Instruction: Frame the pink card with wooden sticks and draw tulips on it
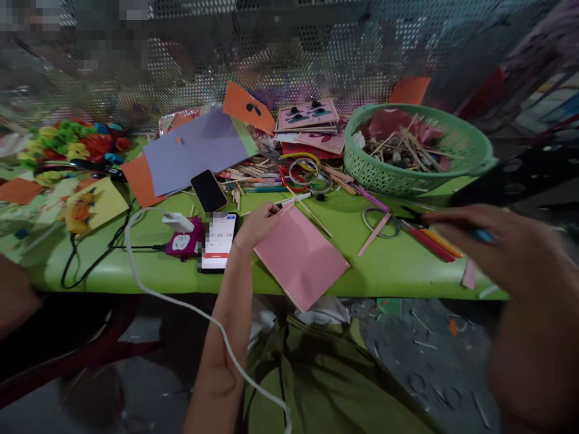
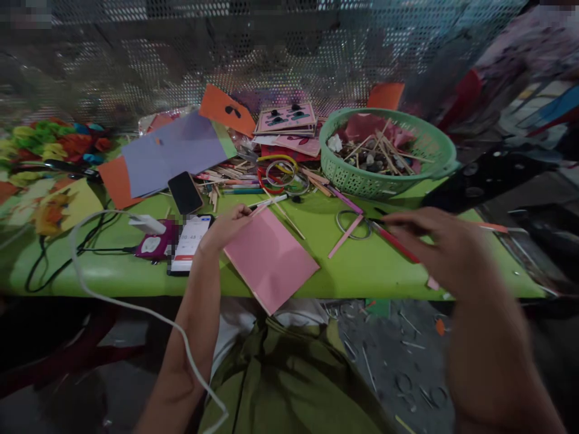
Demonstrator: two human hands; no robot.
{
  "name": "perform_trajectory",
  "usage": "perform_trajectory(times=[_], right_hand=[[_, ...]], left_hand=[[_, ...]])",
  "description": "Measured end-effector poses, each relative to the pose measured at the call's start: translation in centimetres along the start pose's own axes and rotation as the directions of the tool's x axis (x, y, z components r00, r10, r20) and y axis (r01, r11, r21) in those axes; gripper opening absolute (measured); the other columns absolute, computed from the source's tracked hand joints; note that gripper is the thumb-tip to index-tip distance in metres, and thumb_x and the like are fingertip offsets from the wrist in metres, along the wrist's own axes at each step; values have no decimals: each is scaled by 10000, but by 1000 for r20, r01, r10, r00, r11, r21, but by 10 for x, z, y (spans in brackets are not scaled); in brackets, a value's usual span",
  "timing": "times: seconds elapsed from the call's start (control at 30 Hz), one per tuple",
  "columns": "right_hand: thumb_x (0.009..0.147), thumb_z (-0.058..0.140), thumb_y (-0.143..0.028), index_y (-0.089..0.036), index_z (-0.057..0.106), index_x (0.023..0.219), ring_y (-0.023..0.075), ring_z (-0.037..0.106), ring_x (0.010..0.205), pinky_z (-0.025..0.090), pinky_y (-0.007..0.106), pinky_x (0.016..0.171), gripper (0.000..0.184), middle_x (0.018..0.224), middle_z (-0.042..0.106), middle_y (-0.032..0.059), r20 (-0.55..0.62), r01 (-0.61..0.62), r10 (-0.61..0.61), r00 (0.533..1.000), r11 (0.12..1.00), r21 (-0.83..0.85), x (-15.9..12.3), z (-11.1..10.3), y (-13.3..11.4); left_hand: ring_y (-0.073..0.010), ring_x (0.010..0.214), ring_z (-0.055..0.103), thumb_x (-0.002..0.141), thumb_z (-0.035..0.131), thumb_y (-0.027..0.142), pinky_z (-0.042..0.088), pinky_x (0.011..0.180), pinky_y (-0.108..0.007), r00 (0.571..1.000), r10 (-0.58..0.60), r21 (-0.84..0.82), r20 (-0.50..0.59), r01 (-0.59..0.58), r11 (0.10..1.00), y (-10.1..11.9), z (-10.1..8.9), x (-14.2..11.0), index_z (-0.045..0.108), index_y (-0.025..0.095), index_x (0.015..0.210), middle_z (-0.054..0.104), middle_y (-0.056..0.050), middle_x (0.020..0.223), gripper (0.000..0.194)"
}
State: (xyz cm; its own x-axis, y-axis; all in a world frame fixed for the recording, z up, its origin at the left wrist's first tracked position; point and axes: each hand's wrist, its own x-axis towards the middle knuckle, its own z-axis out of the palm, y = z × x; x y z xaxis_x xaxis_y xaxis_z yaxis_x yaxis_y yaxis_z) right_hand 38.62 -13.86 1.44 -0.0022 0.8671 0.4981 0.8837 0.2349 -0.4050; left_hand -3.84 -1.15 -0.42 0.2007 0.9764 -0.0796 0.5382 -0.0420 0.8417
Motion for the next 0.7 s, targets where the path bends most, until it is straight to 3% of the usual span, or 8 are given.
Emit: perform_trajectory(times=[0.07, 0.13, 0.23, 0.33, 0.5, 0.6, 0.7], right_hand=[[930, 664, -406, -294, 827, 992, 235, 747, 780, 557, 364, 709, 208, 948, 826, 72, 207, 137, -167, 964, 979, 152, 51, 49, -56], [929, 627, -332, -252, 815, 930, 226, 746, 778, 543, 339, 707, 205, 922, 834, 70, 328, 163, -228, 917, 963, 214, 82, 90, -93], [906, 629, -263, -234, 794, 883, 239, 747, 848, 507, 326, 713, 169, 959, 839, 63, 413, 173, -208, 887, 978, 121, 105, 135, -114], [870, 702, -318, -221, 754, 768, 240, 708, 760, 427, 317, 632, 150, 846, 814, 71, 454, 148, -122, 883, 989, -22, 113, 161, -119], [806, 661, -190, -224, 681, 670, 223, 676, 682, 373, 312, 593, 142, 743, 779, 56, 453, 117, -83, 887, 992, -48, 113, 171, -113], [796, 682, -218, -228, 678, 679, 220, 677, 662, 404, 315, 597, 117, 725, 772, 43, 336, 85, -92, 938, 996, 34, 111, 159, -100], [824, 687, -263, -242, 738, 813, 199, 661, 615, 456, 312, 590, 56, 703, 751, 10, 221, 79, -130, 967, 971, 227, 109, 141, -91]], left_hand=[[-149, 699, 505, 825, 559, 193, 378, 648, -278, 999, -29, -15, -25, 28, 999, -2, 1, -2, 554, 224, 755, 560, 35, 692, 77], [-142, 668, 485, 819, 557, 178, 360, 615, -271, 998, -45, -24, -41, 44, 999, -5, 1, -2, 537, 226, 743, 533, 43, 658, 93], [-138, 647, 490, 823, 570, 168, 344, 593, -267, 995, -67, -40, -68, 65, 997, -8, 2, -1, 537, 227, 750, 531, 48, 641, 99], [-143, 660, 521, 844, 562, 164, 352, 600, -271, 991, -88, -67, -98, 82, 994, -11, 3, 2, 553, 226, 782, 562, 38, 675, 88], [-155, 721, 559, 939, 569, 245, 387, 649, -283, 987, -70, -134, -143, 51, 990, -10, 5, 4, 650, 212, 913, 616, 12, 773, 92], [-156, 765, 568, 1004, 567, 377, 396, 688, -285, 984, -13, -148, -176, -14, 989, -7, 5, 2, 664, 212, 953, 637, 4, 825, 198], [-160, 821, 563, 1020, 547, 390, 411, 737, -282, 985, 20, -168, -173, -50, 984, -3, 5, -1, 609, 215, 899, 623, -5, 859, 221]])
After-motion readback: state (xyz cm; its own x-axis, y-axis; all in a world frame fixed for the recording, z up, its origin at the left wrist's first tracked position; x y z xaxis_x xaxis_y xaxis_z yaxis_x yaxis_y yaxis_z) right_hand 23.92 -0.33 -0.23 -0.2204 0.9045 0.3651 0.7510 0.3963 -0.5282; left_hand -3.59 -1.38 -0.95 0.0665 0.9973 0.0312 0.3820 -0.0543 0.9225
